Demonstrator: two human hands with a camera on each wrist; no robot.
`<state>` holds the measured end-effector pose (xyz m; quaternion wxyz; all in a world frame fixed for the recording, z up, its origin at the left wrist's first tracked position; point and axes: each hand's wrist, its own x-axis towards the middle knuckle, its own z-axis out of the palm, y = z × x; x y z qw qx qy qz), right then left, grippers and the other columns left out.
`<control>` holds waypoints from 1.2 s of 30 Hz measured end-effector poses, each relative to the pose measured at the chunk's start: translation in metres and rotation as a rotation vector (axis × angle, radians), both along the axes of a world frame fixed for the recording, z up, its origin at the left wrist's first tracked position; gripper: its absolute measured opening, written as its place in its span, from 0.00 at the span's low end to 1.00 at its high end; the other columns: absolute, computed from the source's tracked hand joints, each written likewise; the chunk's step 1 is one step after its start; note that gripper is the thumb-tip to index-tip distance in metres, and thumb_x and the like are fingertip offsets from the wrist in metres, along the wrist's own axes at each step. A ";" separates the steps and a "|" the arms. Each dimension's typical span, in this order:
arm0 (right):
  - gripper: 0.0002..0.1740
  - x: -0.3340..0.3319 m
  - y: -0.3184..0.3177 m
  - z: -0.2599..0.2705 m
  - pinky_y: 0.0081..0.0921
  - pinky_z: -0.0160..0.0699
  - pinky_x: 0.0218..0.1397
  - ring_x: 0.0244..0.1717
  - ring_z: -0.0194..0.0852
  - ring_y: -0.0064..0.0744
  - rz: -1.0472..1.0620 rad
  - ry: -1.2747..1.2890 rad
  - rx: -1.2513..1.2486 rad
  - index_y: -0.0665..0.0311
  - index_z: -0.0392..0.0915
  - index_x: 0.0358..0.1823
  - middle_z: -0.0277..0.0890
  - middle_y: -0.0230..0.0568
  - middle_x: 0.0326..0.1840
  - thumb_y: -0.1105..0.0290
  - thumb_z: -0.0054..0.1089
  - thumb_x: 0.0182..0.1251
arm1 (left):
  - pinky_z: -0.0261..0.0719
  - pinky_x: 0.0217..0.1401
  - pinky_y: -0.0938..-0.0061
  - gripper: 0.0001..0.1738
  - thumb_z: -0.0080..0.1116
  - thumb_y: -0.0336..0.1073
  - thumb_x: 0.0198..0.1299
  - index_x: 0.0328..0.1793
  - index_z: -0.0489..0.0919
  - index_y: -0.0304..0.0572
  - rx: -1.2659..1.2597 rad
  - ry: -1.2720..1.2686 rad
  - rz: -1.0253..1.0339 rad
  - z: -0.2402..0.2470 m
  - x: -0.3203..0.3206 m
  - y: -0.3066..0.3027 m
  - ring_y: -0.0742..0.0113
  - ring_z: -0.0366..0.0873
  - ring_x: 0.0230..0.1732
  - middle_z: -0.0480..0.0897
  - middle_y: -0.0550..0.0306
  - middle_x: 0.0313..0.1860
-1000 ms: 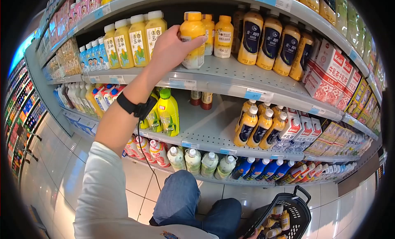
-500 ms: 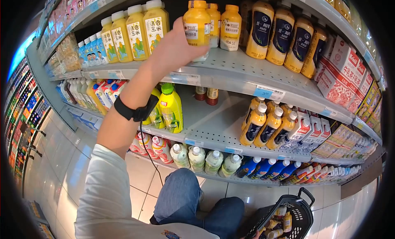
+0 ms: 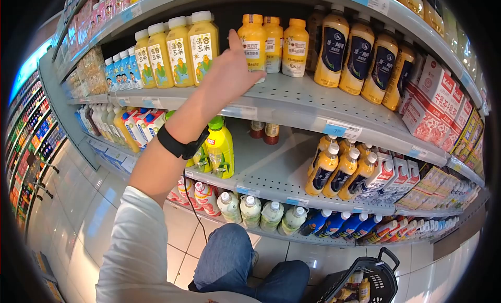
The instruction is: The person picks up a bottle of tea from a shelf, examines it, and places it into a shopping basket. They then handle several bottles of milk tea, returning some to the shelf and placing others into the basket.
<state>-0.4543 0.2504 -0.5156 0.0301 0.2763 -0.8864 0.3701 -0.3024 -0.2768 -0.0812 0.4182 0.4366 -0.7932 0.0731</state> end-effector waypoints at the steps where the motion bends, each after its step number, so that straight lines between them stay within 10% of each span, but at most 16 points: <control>1: 0.40 0.001 0.000 0.000 0.48 0.62 0.67 0.61 0.67 0.64 0.009 -0.001 -0.009 0.75 0.61 0.69 0.69 0.67 0.62 0.78 0.60 0.51 | 0.80 0.54 0.58 0.58 0.74 0.46 0.49 0.76 0.51 0.22 -0.065 -0.015 0.018 0.005 0.001 0.003 0.35 0.82 0.50 0.81 0.27 0.50; 9: 0.39 0.001 0.004 0.001 0.48 0.61 0.69 0.62 0.66 0.64 0.003 -0.059 0.032 0.76 0.60 0.69 0.67 0.68 0.63 0.78 0.60 0.52 | 0.70 0.71 0.61 0.52 0.75 0.39 0.46 0.76 0.60 0.34 -0.474 -0.254 0.010 0.049 0.007 -0.018 0.42 0.70 0.67 0.71 0.39 0.68; 36: 0.40 -0.001 0.006 -0.011 0.46 0.64 0.67 0.60 0.68 0.61 -0.028 -0.118 0.027 0.71 0.61 0.71 0.67 0.65 0.63 0.83 0.59 0.52 | 0.82 0.57 0.58 0.46 0.83 0.30 0.31 0.60 0.69 0.31 -0.235 -0.582 0.286 0.084 -0.020 -0.101 0.41 0.80 0.57 0.80 0.37 0.55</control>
